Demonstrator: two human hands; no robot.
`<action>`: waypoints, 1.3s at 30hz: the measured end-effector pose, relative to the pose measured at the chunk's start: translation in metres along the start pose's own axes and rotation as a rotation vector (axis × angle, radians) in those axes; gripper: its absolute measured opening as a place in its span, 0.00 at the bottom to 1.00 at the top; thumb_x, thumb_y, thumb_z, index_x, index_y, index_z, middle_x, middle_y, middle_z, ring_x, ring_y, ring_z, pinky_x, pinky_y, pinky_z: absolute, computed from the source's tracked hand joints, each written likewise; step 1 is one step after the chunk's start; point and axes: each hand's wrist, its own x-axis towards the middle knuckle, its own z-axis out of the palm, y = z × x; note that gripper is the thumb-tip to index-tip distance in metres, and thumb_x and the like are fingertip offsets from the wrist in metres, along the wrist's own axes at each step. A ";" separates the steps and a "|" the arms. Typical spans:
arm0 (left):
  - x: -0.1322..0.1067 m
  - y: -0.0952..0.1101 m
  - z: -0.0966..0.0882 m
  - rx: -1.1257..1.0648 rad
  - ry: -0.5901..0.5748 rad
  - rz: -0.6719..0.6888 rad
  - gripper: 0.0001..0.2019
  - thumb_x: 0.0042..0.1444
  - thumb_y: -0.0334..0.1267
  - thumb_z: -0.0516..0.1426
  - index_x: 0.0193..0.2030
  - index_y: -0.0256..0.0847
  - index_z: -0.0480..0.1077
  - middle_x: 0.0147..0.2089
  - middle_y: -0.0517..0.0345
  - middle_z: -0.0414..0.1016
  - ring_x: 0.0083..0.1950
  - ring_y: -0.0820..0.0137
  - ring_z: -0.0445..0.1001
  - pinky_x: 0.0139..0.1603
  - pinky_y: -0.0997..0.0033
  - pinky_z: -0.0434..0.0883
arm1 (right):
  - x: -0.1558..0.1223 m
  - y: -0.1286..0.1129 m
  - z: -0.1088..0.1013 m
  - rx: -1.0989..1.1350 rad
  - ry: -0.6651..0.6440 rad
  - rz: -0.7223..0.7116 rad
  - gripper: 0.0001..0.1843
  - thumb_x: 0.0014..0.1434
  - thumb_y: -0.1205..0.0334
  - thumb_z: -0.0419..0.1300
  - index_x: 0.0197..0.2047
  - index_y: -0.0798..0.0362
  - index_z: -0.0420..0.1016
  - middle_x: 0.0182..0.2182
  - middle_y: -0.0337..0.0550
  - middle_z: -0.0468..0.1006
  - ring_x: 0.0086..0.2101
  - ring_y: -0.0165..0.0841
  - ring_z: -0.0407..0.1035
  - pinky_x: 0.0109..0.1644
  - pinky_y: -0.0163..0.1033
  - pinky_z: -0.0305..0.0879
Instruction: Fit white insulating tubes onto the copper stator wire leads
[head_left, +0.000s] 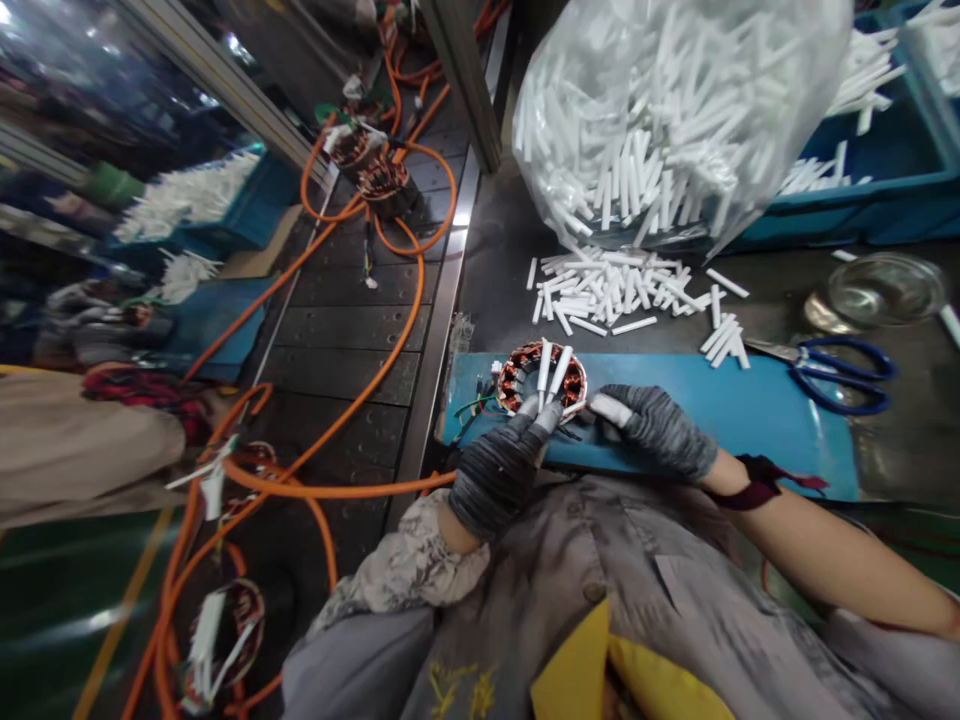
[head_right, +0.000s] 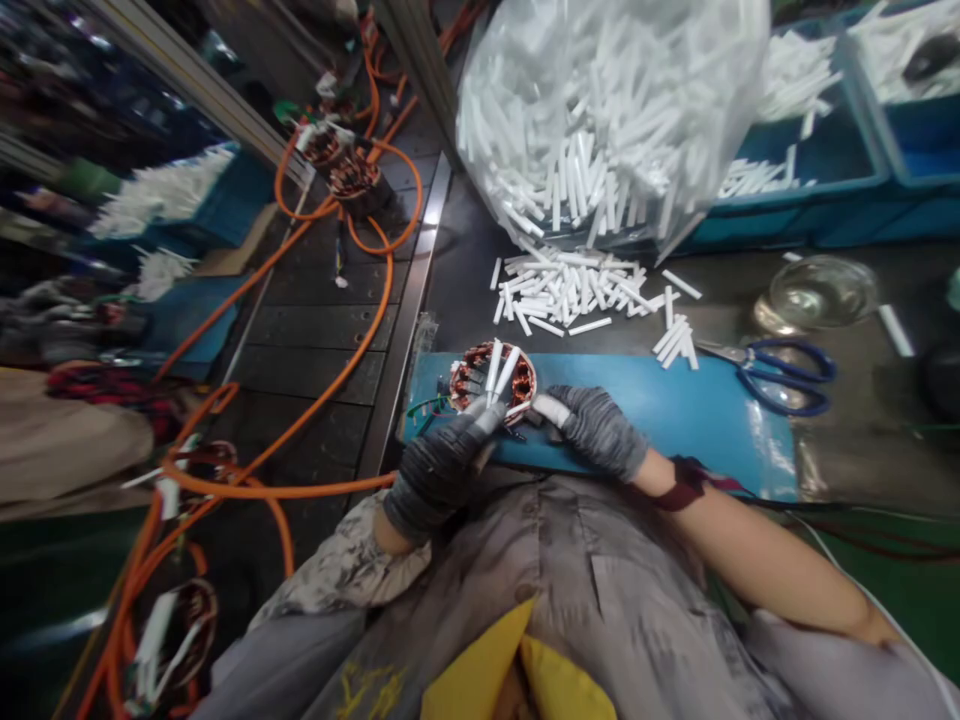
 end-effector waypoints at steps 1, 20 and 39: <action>0.000 0.001 0.001 -0.005 0.012 0.003 0.20 0.69 0.32 0.54 0.67 0.39 0.71 0.62 0.43 0.79 0.57 0.57 0.83 0.56 0.58 0.83 | -0.003 0.003 -0.001 -0.062 0.011 -0.047 0.29 0.72 0.38 0.51 0.34 0.52 0.80 0.24 0.39 0.78 0.25 0.30 0.69 0.38 0.38 0.69; 0.005 -0.006 0.001 0.131 -0.084 0.015 0.18 0.69 0.34 0.55 0.63 0.46 0.75 0.61 0.45 0.81 0.45 0.57 0.84 0.43 0.59 0.79 | 0.009 0.009 0.027 -0.016 -0.005 -0.122 0.26 0.72 0.42 0.50 0.35 0.50 0.79 0.25 0.42 0.77 0.29 0.34 0.71 0.43 0.43 0.73; 0.023 -0.092 -0.045 -0.717 -0.007 -0.500 0.29 0.50 0.33 0.72 0.57 0.38 0.67 0.58 0.49 0.81 0.54 0.62 0.82 0.55 0.61 0.79 | -0.043 0.061 -0.003 -0.052 0.443 0.017 0.29 0.65 0.32 0.57 0.42 0.47 0.86 0.25 0.43 0.85 0.25 0.39 0.80 0.34 0.41 0.80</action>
